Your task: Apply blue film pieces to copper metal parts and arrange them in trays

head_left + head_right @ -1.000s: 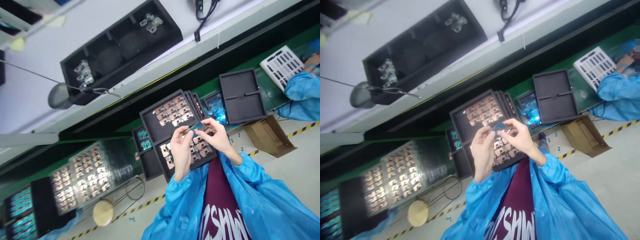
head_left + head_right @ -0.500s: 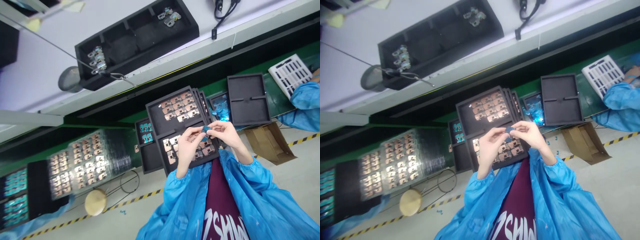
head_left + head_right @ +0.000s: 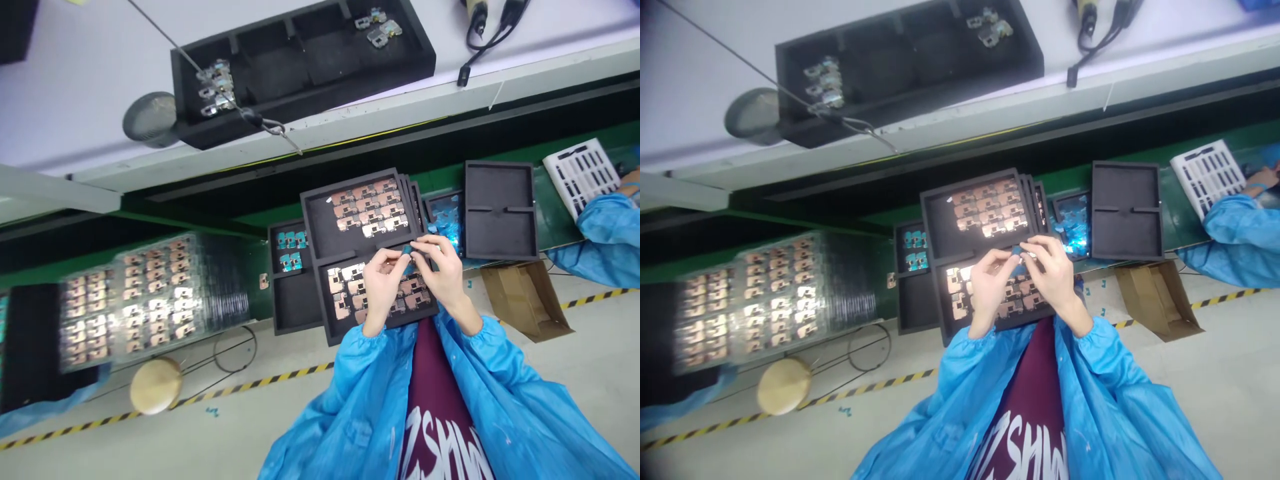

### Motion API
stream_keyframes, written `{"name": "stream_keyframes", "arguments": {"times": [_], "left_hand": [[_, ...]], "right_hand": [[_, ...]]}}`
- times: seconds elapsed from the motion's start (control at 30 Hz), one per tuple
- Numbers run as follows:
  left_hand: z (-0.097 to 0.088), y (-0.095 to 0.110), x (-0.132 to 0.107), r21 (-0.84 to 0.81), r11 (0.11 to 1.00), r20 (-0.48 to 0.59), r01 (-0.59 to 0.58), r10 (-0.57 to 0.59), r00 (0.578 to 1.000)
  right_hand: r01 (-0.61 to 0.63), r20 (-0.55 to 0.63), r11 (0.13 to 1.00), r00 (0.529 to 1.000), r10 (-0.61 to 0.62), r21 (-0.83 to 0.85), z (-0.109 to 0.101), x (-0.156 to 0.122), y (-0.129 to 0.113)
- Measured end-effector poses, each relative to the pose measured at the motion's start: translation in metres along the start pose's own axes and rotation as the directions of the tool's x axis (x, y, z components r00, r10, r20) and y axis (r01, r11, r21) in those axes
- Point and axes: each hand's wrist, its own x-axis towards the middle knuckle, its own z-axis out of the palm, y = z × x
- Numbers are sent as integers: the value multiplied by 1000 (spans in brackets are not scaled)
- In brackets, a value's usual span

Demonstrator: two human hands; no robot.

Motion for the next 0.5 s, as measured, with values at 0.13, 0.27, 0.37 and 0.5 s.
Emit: {"name": "stream_keyframes", "arguments": {"times": [0.13,0.27,0.37,0.5], "left_hand": [[-5,0,1,-55,996,70,71,-67,995],[-10,-2,3,-165,968,135,190,-169,976],[-13,-7,8,-309,901,172,303,-261,950],[-20,-16,16,-399,824,244,402,-327,913]], "right_hand": [[179,-78,967,978,-196,-184,0,4,4],[241,-41,928,964,-263,-285,-2,5,11],[318,87,903,948,-306,-290,-4,4,15],[286,258,947,935,-242,-146,-10,2,20]]}}
